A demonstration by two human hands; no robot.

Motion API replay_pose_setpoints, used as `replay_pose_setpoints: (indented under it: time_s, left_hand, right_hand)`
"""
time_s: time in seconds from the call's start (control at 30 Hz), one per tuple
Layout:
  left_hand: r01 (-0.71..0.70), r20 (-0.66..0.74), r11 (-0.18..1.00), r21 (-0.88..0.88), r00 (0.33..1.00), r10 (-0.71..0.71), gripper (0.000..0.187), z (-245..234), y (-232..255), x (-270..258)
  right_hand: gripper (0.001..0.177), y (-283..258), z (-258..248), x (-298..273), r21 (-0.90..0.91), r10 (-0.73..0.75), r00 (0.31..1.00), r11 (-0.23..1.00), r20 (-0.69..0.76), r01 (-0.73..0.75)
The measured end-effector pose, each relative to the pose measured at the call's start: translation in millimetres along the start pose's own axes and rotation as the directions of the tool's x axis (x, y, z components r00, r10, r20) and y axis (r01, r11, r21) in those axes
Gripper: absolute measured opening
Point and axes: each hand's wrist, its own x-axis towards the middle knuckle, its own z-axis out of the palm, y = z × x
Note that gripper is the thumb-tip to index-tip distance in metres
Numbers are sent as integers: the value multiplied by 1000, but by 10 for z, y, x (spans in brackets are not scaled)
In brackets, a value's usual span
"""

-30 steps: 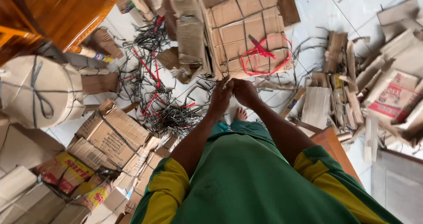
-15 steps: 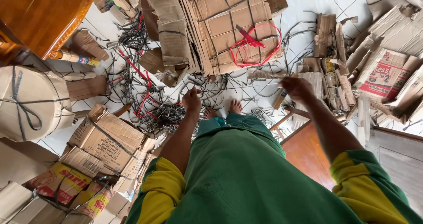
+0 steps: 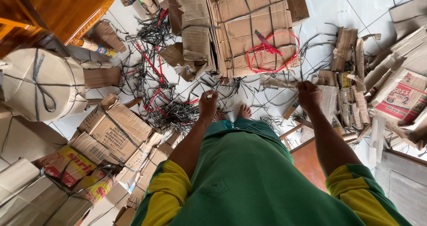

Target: Wrapping a chair backrest with cardboard and securing it with wire and plastic straps.

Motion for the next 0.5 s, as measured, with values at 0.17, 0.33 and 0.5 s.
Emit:
replay_pose_setpoints:
  time_s: [0.17,0.33,0.5]
  left_hand:
    - [-55,-85,997,61,995,60,64,-148,-475,333]
    - [64,-76,960,272,996,-45,84,-212,-771,526]
    - [26,-330,990,136,944,20,108,-533,-220,687]
  right_hand:
    - [33,-274,-24,69,162,-215,975,962,-55,221]
    - [28,-1117,-68,-272,295,-408,909,861,-85,414]
    - [21,-1703,-72,-375,362,-572,802,720,-173,592]
